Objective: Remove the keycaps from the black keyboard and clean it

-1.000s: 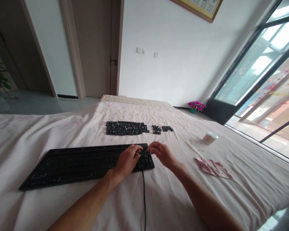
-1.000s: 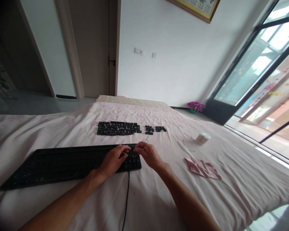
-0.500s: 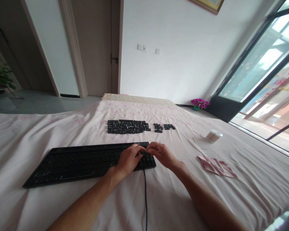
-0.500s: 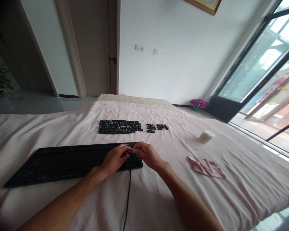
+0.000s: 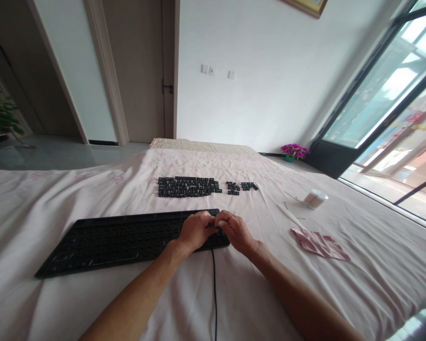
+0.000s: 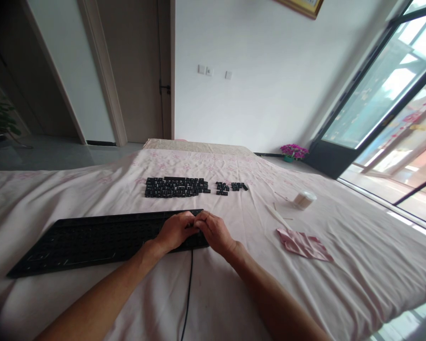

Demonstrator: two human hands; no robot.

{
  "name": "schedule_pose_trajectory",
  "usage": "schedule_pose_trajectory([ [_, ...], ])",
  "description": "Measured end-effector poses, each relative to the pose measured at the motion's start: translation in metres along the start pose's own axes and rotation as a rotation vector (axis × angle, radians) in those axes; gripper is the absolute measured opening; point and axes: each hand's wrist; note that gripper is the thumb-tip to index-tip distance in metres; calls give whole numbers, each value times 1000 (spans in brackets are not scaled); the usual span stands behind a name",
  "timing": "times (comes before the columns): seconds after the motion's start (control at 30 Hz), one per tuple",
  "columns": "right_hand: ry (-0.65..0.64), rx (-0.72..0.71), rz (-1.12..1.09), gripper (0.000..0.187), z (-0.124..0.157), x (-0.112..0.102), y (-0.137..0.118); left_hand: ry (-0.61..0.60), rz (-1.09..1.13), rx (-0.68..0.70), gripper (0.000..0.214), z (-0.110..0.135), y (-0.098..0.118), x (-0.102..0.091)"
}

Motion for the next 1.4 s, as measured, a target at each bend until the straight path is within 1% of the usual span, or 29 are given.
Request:
schedule_pose_trajectory([
  [0.07,44,-7,1,22,1,4,0,12,-5,8,16,0,0,2],
  [0.2,140,-41,25,22,4,10,0,19,-61,46,29,1,0,5],
  [0.3,180,-87,64,20,7,13,1,32,-117,85,34,3,2,7],
  [0.43,197,-93,76,19,11,14,3,38,-165,128,36,5,5,8],
  [0.6,199,-80,92,20,12,14,1,21,-213,118,32,6,9,7],
  [0.73,170,-135,180,20,11,12,-5,4,-243,112,25,6,8,8],
  [0.9,120,-208,319,20,8,10,-8,-7,-261,107,20,4,1,13],
  [1.0,103,-195,346,20,4,10,-11,5,-215,95,18,2,-1,15],
  [1.07,110,-143,301,20,2,9,-13,22,-167,83,16,2,-1,14],
  [1.13,152,-93,223,21,0,7,-16,42,-89,56,16,2,0,11],
  [1.2,197,-79,192,21,-1,4,-18,73,34,13,16,2,1,8],
  [1.3,224,-130,302,19,-1,-2,-20,130,226,-44,21,2,0,5],
  [1.4,211,-212,369,20,-2,-4,-21,162,313,-79,21,0,-2,3],
])
Point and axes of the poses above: each hand's wrist, its own z-axis away from the middle knuckle, its own x-axis out of the palm, y = z × x, and after that the axes turned 14 degrees about z, right-handed
